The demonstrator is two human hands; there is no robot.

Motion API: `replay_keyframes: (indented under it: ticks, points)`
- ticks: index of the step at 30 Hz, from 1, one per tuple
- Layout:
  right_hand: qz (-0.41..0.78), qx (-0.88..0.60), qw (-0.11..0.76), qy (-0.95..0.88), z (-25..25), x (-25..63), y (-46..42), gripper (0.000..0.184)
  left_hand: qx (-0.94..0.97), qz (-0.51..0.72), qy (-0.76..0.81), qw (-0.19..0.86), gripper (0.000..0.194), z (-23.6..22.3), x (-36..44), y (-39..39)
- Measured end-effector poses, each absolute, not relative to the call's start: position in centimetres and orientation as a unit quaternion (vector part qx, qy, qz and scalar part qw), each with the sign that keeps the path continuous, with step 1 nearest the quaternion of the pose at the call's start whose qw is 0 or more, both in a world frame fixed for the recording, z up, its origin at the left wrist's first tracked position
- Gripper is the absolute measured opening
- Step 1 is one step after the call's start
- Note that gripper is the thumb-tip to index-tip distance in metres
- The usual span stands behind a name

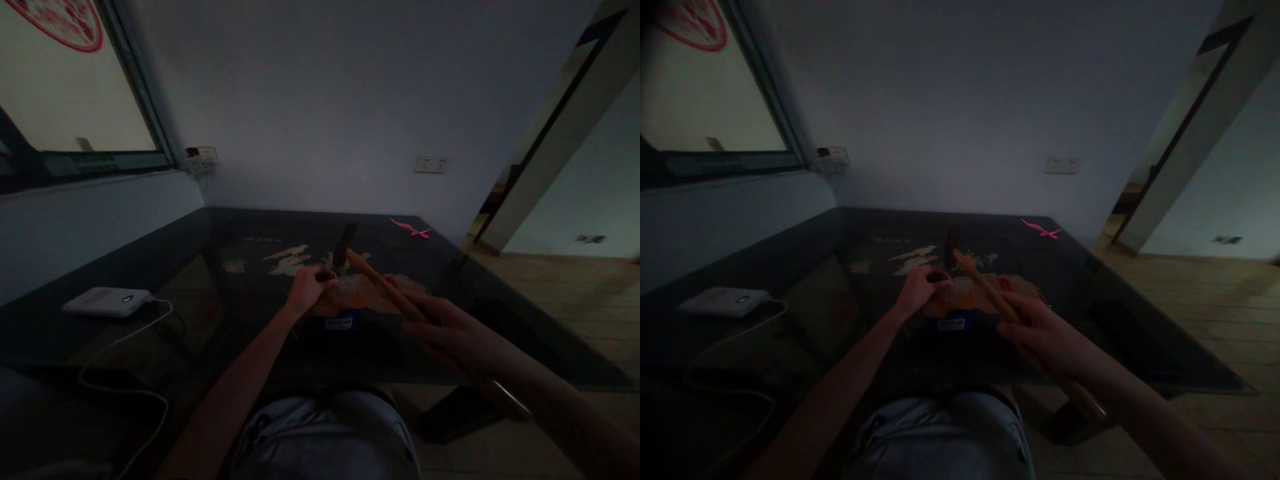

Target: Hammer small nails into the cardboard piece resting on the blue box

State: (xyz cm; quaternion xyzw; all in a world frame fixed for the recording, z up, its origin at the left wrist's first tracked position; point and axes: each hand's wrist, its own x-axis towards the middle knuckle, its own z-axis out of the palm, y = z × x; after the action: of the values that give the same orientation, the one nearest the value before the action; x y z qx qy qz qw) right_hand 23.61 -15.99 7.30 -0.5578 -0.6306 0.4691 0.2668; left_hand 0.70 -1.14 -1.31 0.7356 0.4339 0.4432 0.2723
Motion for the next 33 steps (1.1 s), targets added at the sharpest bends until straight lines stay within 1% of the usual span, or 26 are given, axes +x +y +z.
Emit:
replay_keyframes:
  ticks: [3,9,11,14,19,22,26,31,33]
  points:
    - [0.477,-0.571,0.247,-0.621,7.3,23.4,-16.0,0.067,0.736,0.439,0.442,0.266,0.007,-1.1,0.7,-1.3]
    - [0.451,-0.566,0.286,-0.628,8.2,23.3,-16.6,0.067,0.728,0.45,0.425,0.295,0.005,-1.4,0.8,-1.1]
    - [0.466,-0.577,0.269,-0.615,8.0,23.2,-16.6,0.067,0.731,0.446,0.429,0.288,0.006,-1.3,0.8,-1.1]
    - [0.471,-0.577,0.252,-0.618,7.6,23.2,-16.5,0.062,0.733,0.436,0.448,0.267,0.009,-1.0,0.7,-1.3]
    - [0.442,-0.567,0.284,-0.634,8.2,23.4,-16.7,0.061,0.733,0.442,0.435,0.28,0.007,-1.1,0.7,-1.2]
    - [0.452,-0.567,0.269,-0.634,8.3,23.7,-16.7,0.062,0.735,0.442,0.434,0.277,0.008,-1.2,0.7,-1.1]
    - [0.433,-0.576,0.259,-0.643,7.9,23.8,-16.5,0.057,0.737,0.434,0.439,0.274,0.011,-1.2,0.6,-1.2]
    - [0.437,-0.579,0.267,-0.634,8.4,23.7,-16.7,0.064,0.746,0.433,0.437,0.254,0.01,-1.2,0.6,-1.2]
    - [0.439,-0.576,0.266,-0.636,8.4,23.6,-16.6,0.063,0.748,0.431,0.438,0.251,0.009,-1.1,0.7,-1.2]
